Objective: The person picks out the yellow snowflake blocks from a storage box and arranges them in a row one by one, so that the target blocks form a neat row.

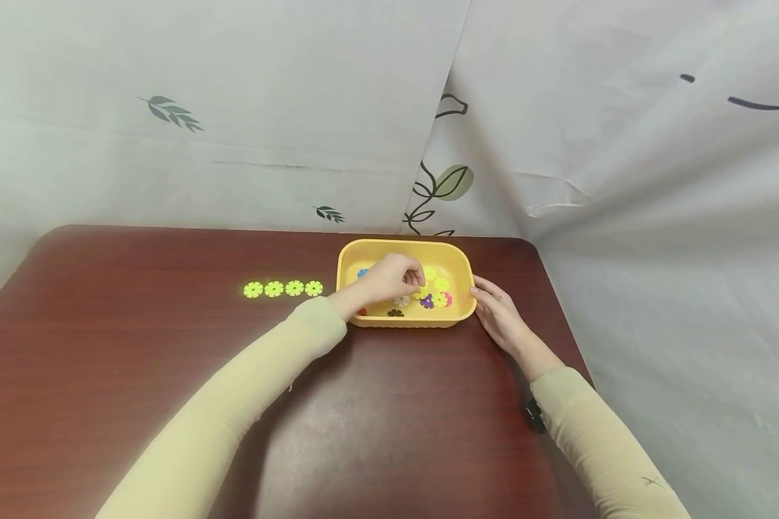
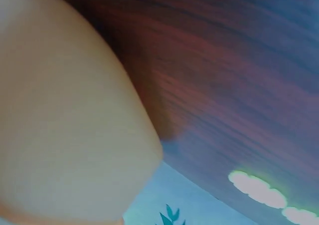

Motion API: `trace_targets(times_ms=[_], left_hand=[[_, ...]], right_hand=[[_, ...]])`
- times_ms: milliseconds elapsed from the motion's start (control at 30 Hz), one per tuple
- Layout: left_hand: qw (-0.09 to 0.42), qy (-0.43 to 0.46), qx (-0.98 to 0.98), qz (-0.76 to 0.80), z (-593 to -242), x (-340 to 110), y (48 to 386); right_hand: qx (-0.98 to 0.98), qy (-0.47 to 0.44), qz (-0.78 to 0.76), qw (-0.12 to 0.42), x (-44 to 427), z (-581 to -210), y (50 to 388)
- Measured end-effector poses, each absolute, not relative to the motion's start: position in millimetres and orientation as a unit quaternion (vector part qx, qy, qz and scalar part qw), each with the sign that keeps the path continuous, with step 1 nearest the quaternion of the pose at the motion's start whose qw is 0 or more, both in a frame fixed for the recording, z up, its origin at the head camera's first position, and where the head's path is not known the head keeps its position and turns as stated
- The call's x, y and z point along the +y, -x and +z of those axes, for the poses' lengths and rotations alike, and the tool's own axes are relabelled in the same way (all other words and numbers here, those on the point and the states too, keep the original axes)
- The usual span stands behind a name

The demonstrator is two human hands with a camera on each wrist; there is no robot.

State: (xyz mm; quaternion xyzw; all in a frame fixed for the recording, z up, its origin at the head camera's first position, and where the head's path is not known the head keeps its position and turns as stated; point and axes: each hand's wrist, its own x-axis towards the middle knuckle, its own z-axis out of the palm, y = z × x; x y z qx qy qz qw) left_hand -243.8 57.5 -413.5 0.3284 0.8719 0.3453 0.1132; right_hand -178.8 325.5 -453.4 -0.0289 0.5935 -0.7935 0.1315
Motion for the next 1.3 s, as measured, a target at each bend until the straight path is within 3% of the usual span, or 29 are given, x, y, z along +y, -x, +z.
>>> trace_targets(times_ms=[1300], left_hand=[[0.010, -0.224, 0.814, 0.536, -403, -50, 227]], right_hand=[[0.591, 0.035, -0.795, 0.129, 322, -455, 182]])
